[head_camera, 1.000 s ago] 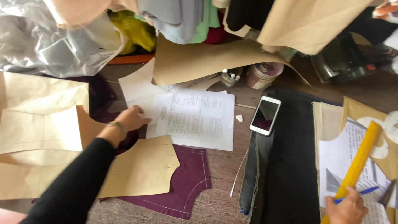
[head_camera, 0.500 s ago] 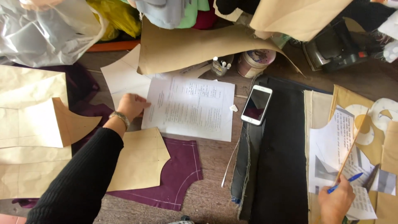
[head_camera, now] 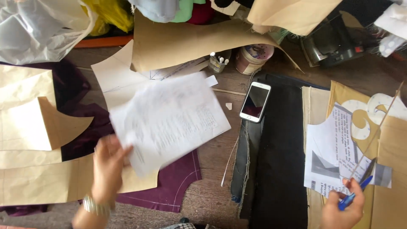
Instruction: The person aligns a brown paper pattern piece on top of a white paper sheet and uses a blue pen to trace the curved edges. They then use a yellow ruler to measure and mark lines on the white paper.
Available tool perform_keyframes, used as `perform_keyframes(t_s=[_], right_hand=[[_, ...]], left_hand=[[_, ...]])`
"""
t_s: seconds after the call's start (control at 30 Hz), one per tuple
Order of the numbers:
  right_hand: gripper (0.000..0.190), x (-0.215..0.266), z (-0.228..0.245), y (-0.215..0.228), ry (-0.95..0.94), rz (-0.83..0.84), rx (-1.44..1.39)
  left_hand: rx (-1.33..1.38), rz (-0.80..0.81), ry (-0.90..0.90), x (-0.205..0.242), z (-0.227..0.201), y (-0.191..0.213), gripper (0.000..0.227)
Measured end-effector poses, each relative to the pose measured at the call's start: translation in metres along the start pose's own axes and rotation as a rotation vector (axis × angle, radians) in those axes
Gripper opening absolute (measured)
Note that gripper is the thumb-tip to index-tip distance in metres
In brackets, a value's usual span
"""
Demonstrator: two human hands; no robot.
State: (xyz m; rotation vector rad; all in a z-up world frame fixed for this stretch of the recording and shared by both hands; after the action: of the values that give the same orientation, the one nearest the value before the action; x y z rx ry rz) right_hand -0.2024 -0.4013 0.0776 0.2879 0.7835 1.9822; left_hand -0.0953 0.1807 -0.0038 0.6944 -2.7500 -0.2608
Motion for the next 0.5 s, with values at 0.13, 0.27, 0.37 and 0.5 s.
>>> perform_keyframes(t_s=[0.13,0.27,0.37,0.5], right_hand=[[0.041,0.045,0.040,-0.011,0.020,-0.028,0.047],[0.039,0.080,0.045,-0.058,0.054,0.199,-0.048],[0.043,0.113,0.061,-0.101,0.267,0.456,-0.115],[0.037,0.181,0.114,-0.133,0.580,0.769,-0.245]], left_hand=[[0.171,-0.066,0.331,0.086,0.042,-0.019,0.020],[0.317,0.010,0.594,0.139,0.073,-0.049,0.022],[0.300,0.495,0.865,0.188,0.056,-0.087,0.046],[0.198,0.836,0.599,0.183,0.059,-0.100,0.049]])
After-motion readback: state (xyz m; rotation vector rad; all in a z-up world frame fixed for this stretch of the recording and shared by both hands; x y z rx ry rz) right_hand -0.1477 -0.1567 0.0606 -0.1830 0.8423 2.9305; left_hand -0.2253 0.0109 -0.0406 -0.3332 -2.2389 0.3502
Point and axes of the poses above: each hand's wrist, its own x-axis away from the middle knuckle, its own y-axis out of the back of the hand, z = x × y, the point moved 10 cm from there along -x, towards the middle knuckle, and after that the axes turned 14 degrees about -y, right-handed, at the moved point
